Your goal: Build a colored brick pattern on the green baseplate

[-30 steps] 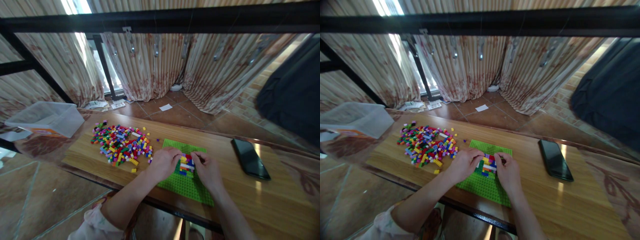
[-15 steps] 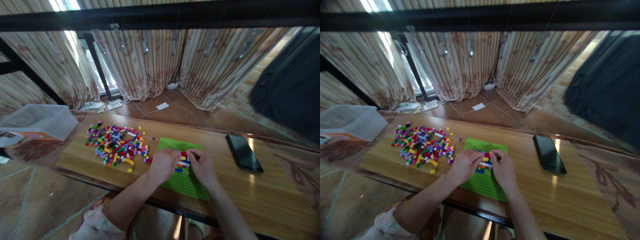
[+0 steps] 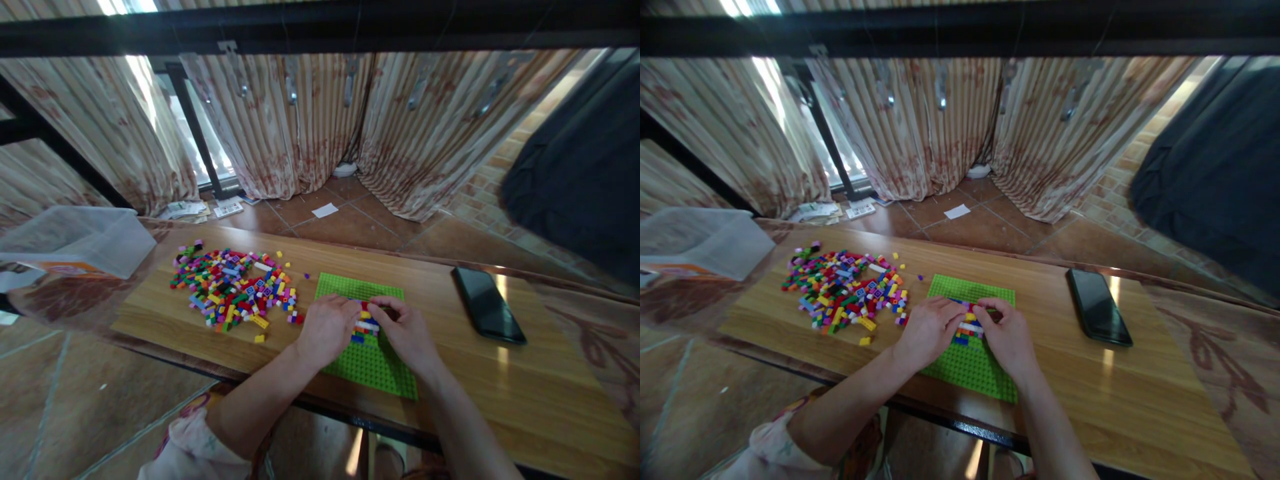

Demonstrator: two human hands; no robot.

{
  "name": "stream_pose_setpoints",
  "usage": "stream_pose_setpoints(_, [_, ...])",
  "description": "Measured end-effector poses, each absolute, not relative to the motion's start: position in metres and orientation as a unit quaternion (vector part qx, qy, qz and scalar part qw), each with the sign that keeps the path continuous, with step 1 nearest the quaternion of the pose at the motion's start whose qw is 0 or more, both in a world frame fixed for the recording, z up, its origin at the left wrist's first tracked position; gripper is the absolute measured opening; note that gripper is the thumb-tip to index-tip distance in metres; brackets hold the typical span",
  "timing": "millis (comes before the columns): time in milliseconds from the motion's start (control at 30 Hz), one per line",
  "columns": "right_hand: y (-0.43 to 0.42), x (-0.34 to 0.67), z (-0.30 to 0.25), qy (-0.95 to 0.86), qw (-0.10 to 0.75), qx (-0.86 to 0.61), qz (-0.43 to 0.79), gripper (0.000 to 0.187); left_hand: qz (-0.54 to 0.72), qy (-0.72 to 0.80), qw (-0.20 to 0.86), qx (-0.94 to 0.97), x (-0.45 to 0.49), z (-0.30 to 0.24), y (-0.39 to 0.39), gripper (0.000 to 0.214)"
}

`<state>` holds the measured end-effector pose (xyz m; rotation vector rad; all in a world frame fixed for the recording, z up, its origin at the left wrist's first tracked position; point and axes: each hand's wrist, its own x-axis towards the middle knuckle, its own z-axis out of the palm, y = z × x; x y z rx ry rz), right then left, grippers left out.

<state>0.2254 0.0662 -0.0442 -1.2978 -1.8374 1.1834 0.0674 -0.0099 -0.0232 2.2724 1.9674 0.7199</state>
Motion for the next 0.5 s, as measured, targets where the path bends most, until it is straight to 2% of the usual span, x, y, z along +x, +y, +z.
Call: stream_pose_setpoints(500, [0.0685,0.2267,-0.0465,-0.682,0.295,-0.475,0.471,0.036,0.233,0.625,0.002,0.745,0.0669,-0.0264,-0.0106,0.022])
